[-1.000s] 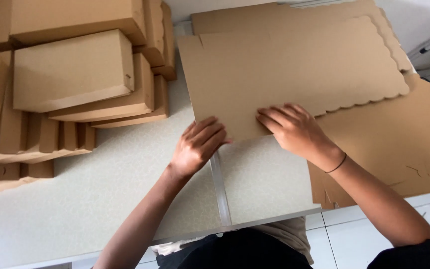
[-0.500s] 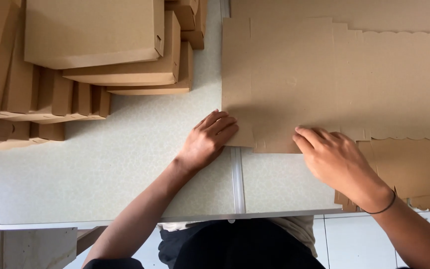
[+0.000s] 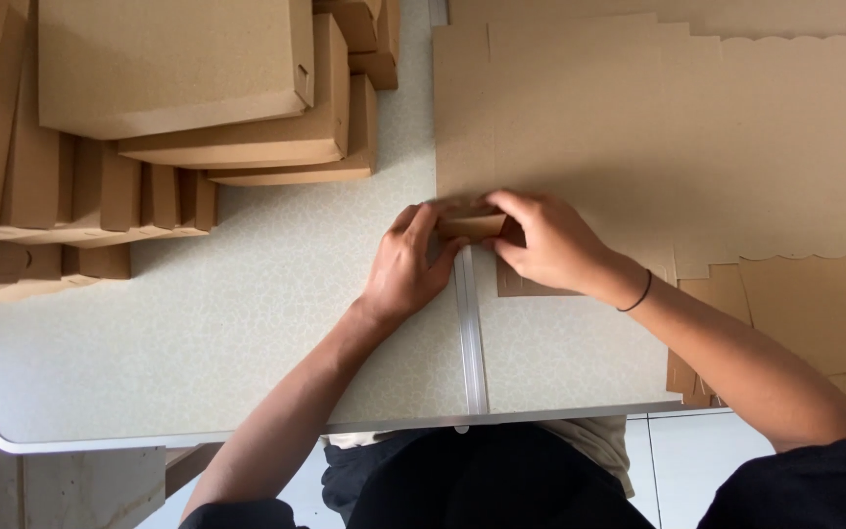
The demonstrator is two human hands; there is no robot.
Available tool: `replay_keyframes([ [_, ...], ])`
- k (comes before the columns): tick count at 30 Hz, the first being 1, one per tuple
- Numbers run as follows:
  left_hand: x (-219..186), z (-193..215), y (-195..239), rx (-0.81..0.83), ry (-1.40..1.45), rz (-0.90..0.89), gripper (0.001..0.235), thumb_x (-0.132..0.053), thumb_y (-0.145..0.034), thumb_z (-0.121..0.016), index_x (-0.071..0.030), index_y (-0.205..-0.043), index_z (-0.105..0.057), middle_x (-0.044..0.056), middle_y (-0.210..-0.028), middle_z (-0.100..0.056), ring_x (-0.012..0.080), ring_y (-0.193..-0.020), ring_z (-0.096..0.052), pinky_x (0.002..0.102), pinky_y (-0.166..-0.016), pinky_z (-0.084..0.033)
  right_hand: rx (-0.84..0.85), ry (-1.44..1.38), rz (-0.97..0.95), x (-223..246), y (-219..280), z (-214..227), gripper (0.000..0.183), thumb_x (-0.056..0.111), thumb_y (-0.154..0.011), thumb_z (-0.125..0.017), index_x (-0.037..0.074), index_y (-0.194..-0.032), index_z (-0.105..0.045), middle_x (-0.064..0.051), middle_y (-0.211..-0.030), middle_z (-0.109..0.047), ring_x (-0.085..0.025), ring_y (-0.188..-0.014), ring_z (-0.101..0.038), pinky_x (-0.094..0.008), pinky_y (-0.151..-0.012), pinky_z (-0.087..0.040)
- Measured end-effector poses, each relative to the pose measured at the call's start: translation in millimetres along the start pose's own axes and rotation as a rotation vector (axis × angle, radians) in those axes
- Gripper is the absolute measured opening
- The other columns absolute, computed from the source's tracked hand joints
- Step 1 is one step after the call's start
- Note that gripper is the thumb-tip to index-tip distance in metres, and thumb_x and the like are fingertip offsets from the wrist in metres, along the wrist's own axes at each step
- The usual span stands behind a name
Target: The person assembles a flat cardboard box by folding and interlocking its tabs and flaps. They work on a table with stacks of finished boxes and flat sheets nearby, completing one box and then starting another.
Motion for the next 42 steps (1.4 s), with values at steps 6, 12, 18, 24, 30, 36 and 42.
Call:
replay_keyframes([
  [6, 22.4, -9.9, 10.0, 0.01, 0.026, -0.058, 0.058, -0.004, -0.098, -0.064, -0.007, -0.152, -0.044, 0.02, -0.11, -0.068, 0.0383, -0.108, -0.068, 0.048, -0.094, -0.056, -0.007, -0.161, -0.126, -25.8, -16.6, -6.7, 0.066, 0.006, -0.076, -0.082, 0.012, -0.137, -0.057, -0.014, -0.104, -0.071, -0.027, -0.08, -0.071, -0.045, -0.074, -0.056],
  [12, 25.1, -15.0, 12.0, 0.043, -0.268, -0.049, 0.039, -0.015, -0.1, -0.058, -0.024, -0.138, -0.061, 0.009, -0.117, -0.05, 0.0319, -0.107, -0.058, 0.044, -0.084, -0.054, -0.042, -0.146, -0.119, -32.1, -16.7, -9.1, 0.078, 0.005, -0.073, -0.083, 0.005, -0.143, -0.049, -0.016, -0.111, -0.057, -0.03, -0.084, -0.065, -0.045, -0.069, -0.055],
  [18, 16.5, -8.6, 7.4, 0.116, -0.28, 0.057, 0.033, -0.019, -0.105, -0.053, -0.022, -0.136, -0.064, 0.02, -0.139, -0.045, 0.0435, -0.133, -0.046, 0.051, -0.103, -0.047, -0.13, -0.142, 0.005, -18.8, -13.2, -3.1, 0.068, -0.007, -0.072, -0.082, 0.0, -0.133, -0.054, -0.02, -0.126, -0.038, -0.03, -0.084, -0.064, -0.04, -0.064, -0.059],
  [24, 12.9, -8.2, 5.6, 0.194, -0.294, 0.096, 0.033, -0.022, -0.108, -0.047, -0.021, -0.139, -0.058, 0.024, -0.153, -0.035, 0.0482, -0.146, -0.035, 0.061, -0.117, -0.033, -0.098, -0.095, -0.036, -27.4, -13.9, -7.5, 0.051, 0.004, -0.075, -0.085, 0.005, -0.122, -0.065, -0.014, -0.129, -0.044, -0.03, -0.081, -0.068, -0.045, -0.066, -0.06],
  [30, 7.6, -4.8, 1.9, 0.235, -0.343, 0.125, 0.035, -0.022, -0.108, -0.045, -0.023, -0.141, -0.054, 0.025, -0.154, -0.034, 0.048, -0.15, -0.03, 0.066, -0.12, -0.023, -0.097, -0.068, -0.011, -34.8, -20.8, -7.6, 0.048, 0.013, -0.078, -0.088, 0.006, -0.12, -0.067, -0.014, -0.127, -0.047, -0.03, -0.077, -0.07, -0.046, -0.064, -0.06],
  [36, 15.2, -11.4, 4.3, 0.276, -0.435, 0.148, 0.048, -0.018, -0.102, -0.046, -0.031, -0.148, -0.047, 0.023, -0.158, -0.029, 0.045, -0.153, -0.026, 0.066, -0.121, -0.022, -0.071, 0.032, -0.071, -25.8, -21.5, -9.1, 0.054, 0.02, -0.075, -0.091, 0.011, -0.122, -0.066, -0.011, -0.129, -0.045, -0.029, -0.077, -0.071, -0.05, -0.071, -0.06],
  [42, 17.7, -15.5, 5.6, 0.258, -0.469, 0.125, 0.052, -0.016, -0.097, -0.047, -0.025, -0.148, -0.044, 0.024, -0.157, -0.03, 0.0458, -0.151, -0.028, 0.067, -0.12, -0.025, -0.04, 0.069, -0.1, -20.0, -23.8, -5.2, 0.051, 0.019, -0.076, -0.09, 0.012, -0.121, -0.068, -0.011, -0.129, -0.046, -0.029, -0.076, -0.071, -0.051, -0.071, -0.06],
])
Point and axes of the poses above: each hand's wrist, its own y-axis away from the middle knuckle, its own z-axis out of the back of the hand, x = y × z, the point moved 2 cm from there along -y, towards the middle knuckle
